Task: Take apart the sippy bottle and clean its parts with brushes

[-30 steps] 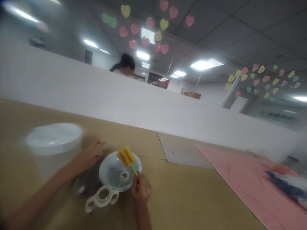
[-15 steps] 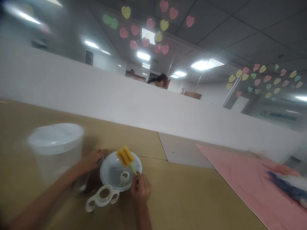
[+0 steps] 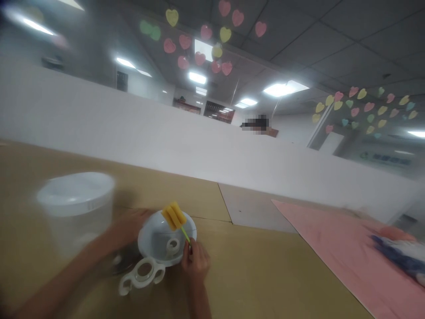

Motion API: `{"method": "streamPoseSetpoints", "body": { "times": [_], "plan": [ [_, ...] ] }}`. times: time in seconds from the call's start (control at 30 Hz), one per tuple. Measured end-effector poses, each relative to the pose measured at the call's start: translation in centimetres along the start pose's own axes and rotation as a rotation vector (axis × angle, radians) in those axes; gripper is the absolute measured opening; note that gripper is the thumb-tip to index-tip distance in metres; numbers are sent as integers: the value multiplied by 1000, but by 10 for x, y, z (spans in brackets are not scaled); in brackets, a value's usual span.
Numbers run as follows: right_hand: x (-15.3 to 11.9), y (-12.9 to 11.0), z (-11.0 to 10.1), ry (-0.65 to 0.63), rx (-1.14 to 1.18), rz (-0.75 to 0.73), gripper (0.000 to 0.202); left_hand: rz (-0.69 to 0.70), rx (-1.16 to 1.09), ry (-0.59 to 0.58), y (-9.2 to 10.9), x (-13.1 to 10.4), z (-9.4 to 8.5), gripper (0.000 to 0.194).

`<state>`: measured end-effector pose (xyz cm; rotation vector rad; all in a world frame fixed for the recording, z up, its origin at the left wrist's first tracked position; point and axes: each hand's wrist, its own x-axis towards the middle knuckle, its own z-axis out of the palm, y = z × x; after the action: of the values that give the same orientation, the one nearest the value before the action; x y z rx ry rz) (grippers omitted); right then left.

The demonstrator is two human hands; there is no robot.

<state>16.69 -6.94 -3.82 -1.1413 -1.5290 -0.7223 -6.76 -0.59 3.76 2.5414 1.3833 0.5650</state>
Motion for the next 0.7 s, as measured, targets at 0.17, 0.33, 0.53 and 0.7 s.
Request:
{"method": "streamPoseSetpoints", "body": {
  "times": [0.17, 0.33, 0.53, 0.7],
  "plan": [
    [-2, 0, 0, -13, -2, -14, 13, 192, -239, -136, 40, -3, 20, 40],
    [-1, 1, 0, 3, -12, 16, 12, 232, -297, -258, 44, -4, 36, 45],
    [-2, -1, 1, -11, -17, 13, 14, 141, -256, -239, 43, -4, 35, 45],
    [-1, -1, 0, -11, -3, 11, 13, 67, -159, -179, 44, -3, 39, 34]
  ]
}}
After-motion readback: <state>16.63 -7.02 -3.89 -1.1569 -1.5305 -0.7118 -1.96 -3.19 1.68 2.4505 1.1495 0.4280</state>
